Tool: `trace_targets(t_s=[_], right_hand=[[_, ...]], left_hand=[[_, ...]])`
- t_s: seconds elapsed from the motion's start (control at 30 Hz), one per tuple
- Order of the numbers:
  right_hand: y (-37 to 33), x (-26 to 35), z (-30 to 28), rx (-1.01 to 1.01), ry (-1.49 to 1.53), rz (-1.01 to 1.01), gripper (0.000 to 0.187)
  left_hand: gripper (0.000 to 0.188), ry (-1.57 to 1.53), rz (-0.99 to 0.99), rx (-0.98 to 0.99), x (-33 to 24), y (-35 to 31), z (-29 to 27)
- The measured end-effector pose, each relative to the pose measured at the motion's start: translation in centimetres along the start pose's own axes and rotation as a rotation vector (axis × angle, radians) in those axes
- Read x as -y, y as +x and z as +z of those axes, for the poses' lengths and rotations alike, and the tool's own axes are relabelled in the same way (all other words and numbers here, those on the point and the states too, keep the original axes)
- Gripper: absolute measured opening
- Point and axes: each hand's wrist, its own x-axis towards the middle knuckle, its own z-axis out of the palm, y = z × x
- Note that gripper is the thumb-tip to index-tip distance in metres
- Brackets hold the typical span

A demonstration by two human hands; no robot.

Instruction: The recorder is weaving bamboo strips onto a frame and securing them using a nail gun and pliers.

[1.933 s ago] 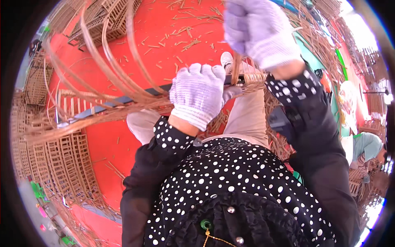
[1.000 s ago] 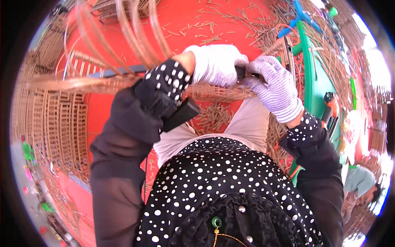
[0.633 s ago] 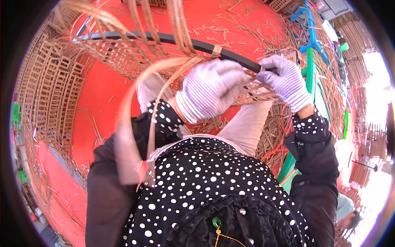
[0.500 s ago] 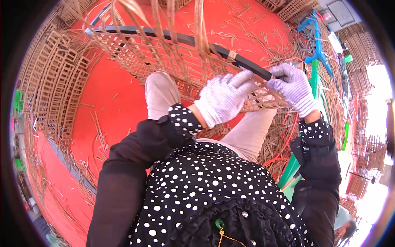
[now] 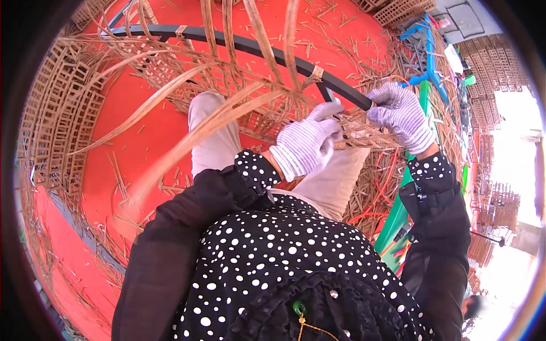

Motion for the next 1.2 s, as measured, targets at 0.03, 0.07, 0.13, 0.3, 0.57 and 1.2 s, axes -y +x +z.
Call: trace_targets(t_s=[0.03,0.07,0.13,0.3,0.57,1.2], right_hand=[[0.0,0.0,-0.1,0.013,-0.041,0.019,0.022],[0.0,-0.1,-0.1,0.026,-0.064,-0.016,0.021],[-0.1,0.0,0.2,0.027,-0.023,-0.021,0.021],[-0.4,-0.9,0.7,0.011,0.023,-0.112,0.022],[-0.5,-3.0,0.4,-0.019,-0.491,-0.419,0.024],[-2.4,-1.4,3.9,-0.322,-0.57,-0.357,0.023]], left_hand=[[0.012,-0.224,-0.018,-0.064,-0.5,0.4,0.0],[0.012,-0.266,-0.079,0.057,-0.8,0.7,-0.6],[0.011,-0.367,-0.11,0.074,-0.7,1.6,-0.4],[0.013,-0.896,-0.555,0.184,-4.1,2.8,-2.5],[0.012,0.037,0.161,0.208,-9.9,4.8,-6.5],[0.029,0.276,0.325,-0.05,-5.6,10.1,-5.2]])
